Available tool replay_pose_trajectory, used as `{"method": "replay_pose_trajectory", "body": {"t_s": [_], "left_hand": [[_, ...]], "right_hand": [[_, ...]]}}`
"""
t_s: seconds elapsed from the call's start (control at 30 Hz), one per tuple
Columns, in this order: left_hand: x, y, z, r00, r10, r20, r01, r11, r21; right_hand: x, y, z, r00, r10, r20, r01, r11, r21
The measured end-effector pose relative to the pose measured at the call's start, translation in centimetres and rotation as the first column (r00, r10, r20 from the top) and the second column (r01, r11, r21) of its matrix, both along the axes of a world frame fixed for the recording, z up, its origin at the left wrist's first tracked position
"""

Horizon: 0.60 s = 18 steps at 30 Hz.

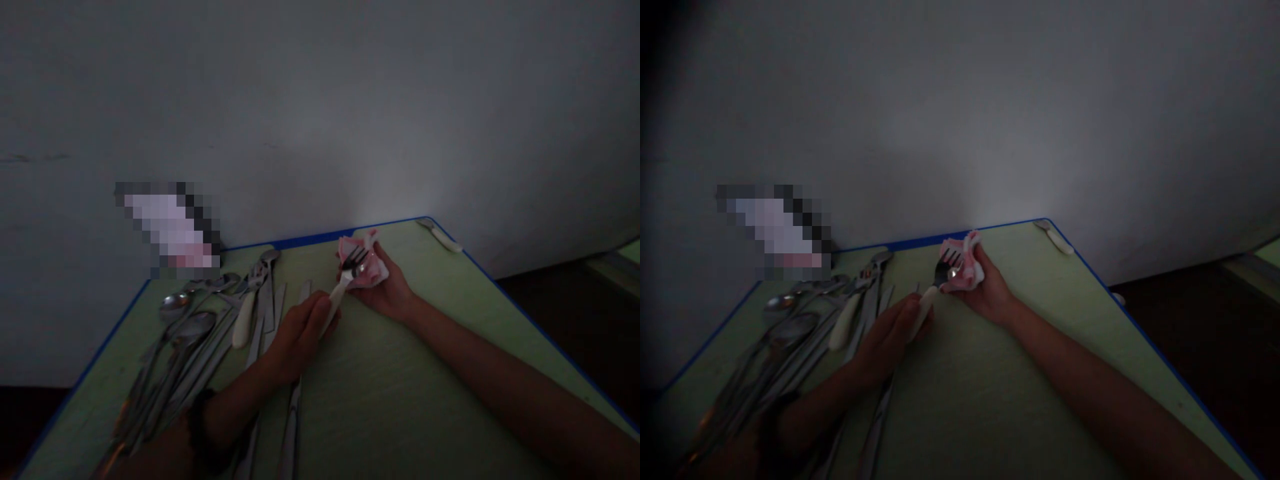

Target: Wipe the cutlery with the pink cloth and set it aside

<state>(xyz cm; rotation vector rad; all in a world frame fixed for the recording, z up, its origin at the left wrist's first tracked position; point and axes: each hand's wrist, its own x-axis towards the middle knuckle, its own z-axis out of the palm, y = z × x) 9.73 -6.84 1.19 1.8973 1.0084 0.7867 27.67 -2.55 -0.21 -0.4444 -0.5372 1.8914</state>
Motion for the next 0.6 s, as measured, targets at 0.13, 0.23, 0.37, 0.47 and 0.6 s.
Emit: {"method": "replay_pose_trajectory", "body": {"t_s": [0.13,0.23,0.37,0.47,0.6], "left_hand": [[0.0,0.17,-0.09,0.999,0.004,-0.034,-0.004,1.0,0.003],[0.04,0.42,-0.34,0.991,0.022,-0.128,-0.023,1.0,-0.001],[0.15,0.54,-0.58,0.978,-0.041,-0.203,0.034,0.999,-0.042],[0.15,0.48,-0.56,0.967,-0.083,-0.243,0.069,0.996,-0.064],[0.15,0.41,-0.42,0.966,-0.104,-0.235,0.086,0.993,-0.087]], "right_hand": [[0.13,-0.28,0.11,1.0,0.012,0.027,-0.012,1.0,0.025],[0.16,-0.32,0.0,0.999,0.001,0.043,-0.002,1.0,0.028],[0.21,-0.25,-0.04,0.998,0.011,0.062,-0.011,1.0,0.003],[0.21,-0.19,0.03,0.997,0.019,0.077,-0.018,1.0,-0.014],[0.06,-0.1,-0.08,0.993,0.065,0.102,-0.065,0.998,0.001]]}}
